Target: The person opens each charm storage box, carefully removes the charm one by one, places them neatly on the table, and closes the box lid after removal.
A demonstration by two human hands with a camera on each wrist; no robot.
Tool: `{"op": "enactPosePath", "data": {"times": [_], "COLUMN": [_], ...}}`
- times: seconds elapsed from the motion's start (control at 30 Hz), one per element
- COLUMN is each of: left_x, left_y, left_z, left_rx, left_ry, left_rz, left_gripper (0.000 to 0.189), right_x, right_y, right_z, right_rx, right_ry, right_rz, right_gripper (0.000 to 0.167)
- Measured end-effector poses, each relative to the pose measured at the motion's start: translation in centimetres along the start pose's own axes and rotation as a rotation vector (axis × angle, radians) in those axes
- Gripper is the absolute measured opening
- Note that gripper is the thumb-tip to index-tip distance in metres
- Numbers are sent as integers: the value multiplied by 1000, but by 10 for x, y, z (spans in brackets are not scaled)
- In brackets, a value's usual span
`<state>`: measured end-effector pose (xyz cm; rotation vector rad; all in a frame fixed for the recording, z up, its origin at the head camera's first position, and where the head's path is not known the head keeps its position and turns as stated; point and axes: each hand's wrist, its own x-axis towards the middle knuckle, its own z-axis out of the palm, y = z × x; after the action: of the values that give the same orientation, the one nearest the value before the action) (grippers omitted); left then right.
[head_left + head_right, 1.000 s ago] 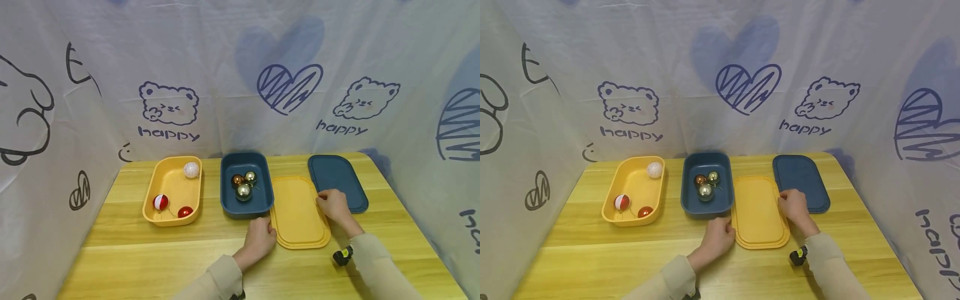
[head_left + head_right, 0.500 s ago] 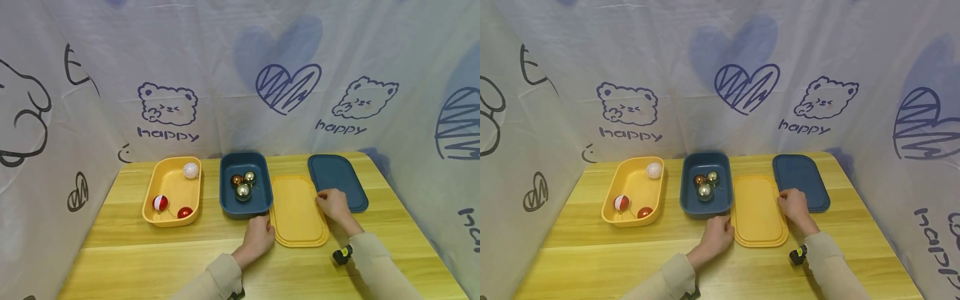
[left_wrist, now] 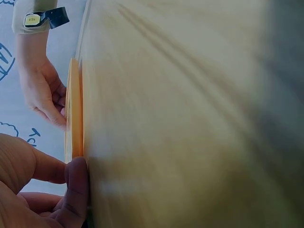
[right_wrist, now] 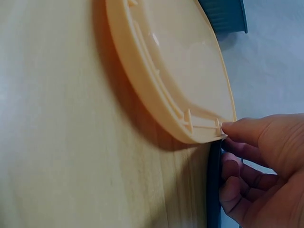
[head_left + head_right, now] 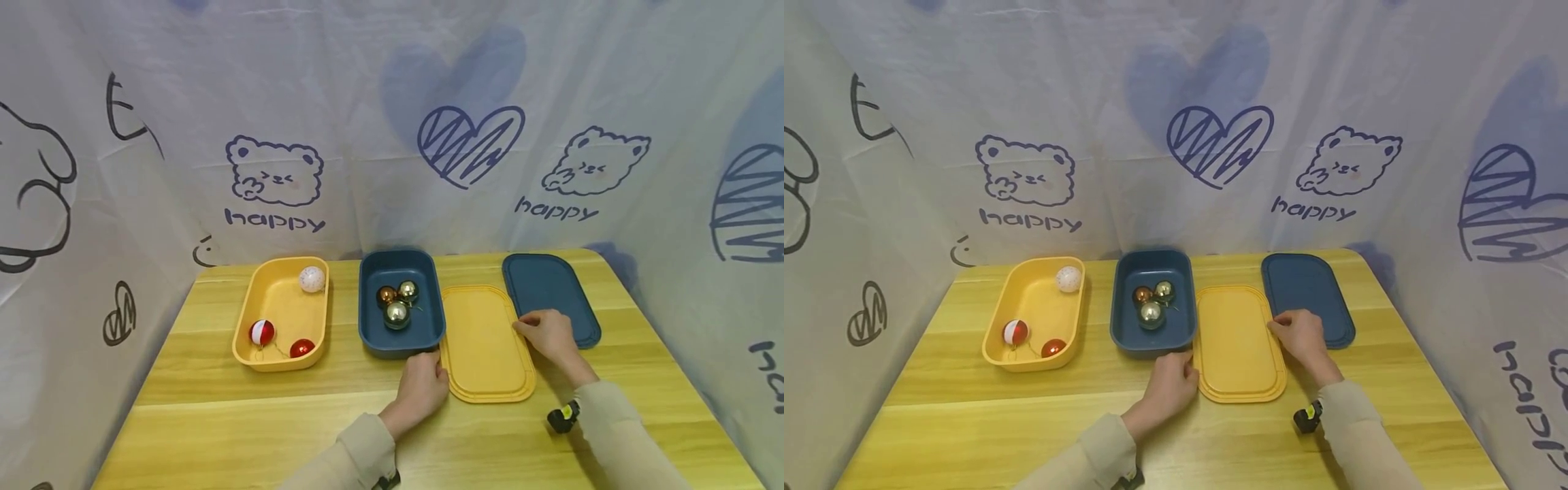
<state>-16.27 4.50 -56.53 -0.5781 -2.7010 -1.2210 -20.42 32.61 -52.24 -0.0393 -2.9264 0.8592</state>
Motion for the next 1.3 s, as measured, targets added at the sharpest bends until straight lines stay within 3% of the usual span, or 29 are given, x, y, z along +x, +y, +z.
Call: {"op": "enactPosePath", "data": {"times": [0.13,0.23,0.4,0.47,0.57,0.7,0.8,0.9,1.1,1.3], "left_x": [0,0,-9,-14,-21,-25,-24,-22,-17,-11], "left_y": [17,21,25,29,38,46,47,47,44,39], "left_z": [-13,-14,-16,-18,-21,-22,-20,-17,-17,-20], "left_rx": [-10,0,84,162,285,446,541,576,572,517], "left_ry": [-47,-70,-75,-61,-63,-104,-136,-182,-259,-285], "left_rz": [-44,-60,-7,45,135,333,486,557,521,470], "left_gripper": [27,29,17,9,32,32,26,24,32,30], "right_x": [-2,-5,-16,-20,-26,-34,-45,-57,-79,-90], "right_y": [5,5,1,-1,-4,-8,-12,-17,-21,-18], "right_z": [0,1,5,5,3,1,2,4,9,12], "right_rx": [-8,-19,-51,-63,-81,-103,-116,-127,-165,-142], "right_ry": [9,16,-3,0,30,56,40,6,-29,-53], "right_rz": [-18,-38,-101,-127,-157,-210,-305,-428,-582,-571], "right_gripper": [26,26,29,27,22,18,18,17,28,42]}}
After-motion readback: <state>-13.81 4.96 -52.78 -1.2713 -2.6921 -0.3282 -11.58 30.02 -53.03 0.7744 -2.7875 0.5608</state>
